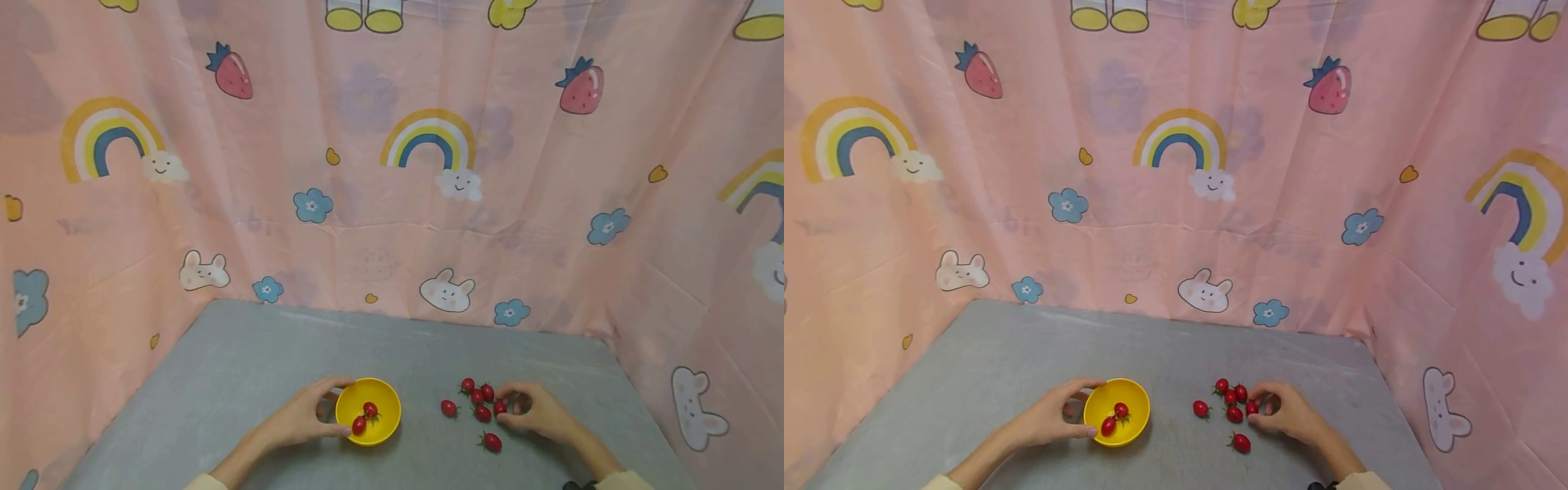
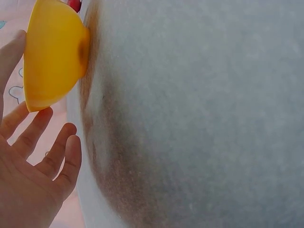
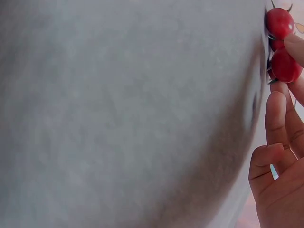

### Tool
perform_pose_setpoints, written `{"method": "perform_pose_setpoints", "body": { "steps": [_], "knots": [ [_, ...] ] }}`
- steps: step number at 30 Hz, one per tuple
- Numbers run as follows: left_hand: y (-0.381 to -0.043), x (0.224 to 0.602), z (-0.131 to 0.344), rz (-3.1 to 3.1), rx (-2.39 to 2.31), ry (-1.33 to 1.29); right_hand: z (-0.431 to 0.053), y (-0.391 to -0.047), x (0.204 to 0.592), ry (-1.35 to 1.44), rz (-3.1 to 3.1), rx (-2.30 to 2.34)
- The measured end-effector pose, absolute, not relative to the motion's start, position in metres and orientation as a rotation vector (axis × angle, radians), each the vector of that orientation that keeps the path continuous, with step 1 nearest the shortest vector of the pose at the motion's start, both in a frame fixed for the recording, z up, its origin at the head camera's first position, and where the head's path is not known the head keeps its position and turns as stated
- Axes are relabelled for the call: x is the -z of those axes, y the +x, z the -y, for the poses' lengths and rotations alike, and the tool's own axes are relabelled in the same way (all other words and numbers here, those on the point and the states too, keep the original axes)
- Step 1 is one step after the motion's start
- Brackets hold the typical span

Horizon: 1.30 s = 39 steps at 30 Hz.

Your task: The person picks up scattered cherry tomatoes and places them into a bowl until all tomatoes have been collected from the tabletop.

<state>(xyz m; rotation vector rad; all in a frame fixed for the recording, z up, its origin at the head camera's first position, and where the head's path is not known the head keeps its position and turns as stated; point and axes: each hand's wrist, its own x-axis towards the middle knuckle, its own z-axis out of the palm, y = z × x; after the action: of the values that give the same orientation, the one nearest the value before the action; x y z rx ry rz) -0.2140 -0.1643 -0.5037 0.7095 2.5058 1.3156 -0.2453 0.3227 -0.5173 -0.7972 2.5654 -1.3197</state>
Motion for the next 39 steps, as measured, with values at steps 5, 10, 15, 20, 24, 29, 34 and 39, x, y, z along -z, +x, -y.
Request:
{"method": "perform_pose_setpoints", "body": {
  "steps": [5, 10, 15, 20, 24, 29, 34, 39],
  "knots": [
    [-0.214, 0.504, 0.164, -2.51, -1.314, 0.715, -0.327, -0.249, 0.51, -0.81, -2.616, 1.293],
    [-0.214, 0.504, 0.164, -2.52, -1.306, 0.714, -0.329, -0.255, 0.502, -0.796, -2.664, 1.277],
    [-0.214, 0.504, 0.164, -2.515, -1.31, 0.713, -0.323, -0.255, 0.494, -0.799, -2.685, 1.293],
    [-0.214, 0.503, 0.163, -2.509, -1.316, 0.709, -0.311, -0.253, 0.491, -0.795, -2.711, 1.301],
    [-0.214, 0.503, 0.163, -2.507, -1.314, 0.702, -0.297, -0.253, 0.492, -0.813, -2.706, 1.33],
    [-0.214, 0.503, 0.163, -2.51, -1.311, 0.703, -0.28, -0.256, 0.494, -0.814, -2.674, 1.36],
    [-0.214, 0.503, 0.163, -2.51, -1.317, 0.702, -0.264, -0.261, 0.493, -0.827, -2.631, 1.384],
    [-0.214, 0.503, 0.163, -2.51, -1.319, 0.704, -0.253, -0.264, 0.49, -0.845, -2.612, 1.396]
  ]
}}
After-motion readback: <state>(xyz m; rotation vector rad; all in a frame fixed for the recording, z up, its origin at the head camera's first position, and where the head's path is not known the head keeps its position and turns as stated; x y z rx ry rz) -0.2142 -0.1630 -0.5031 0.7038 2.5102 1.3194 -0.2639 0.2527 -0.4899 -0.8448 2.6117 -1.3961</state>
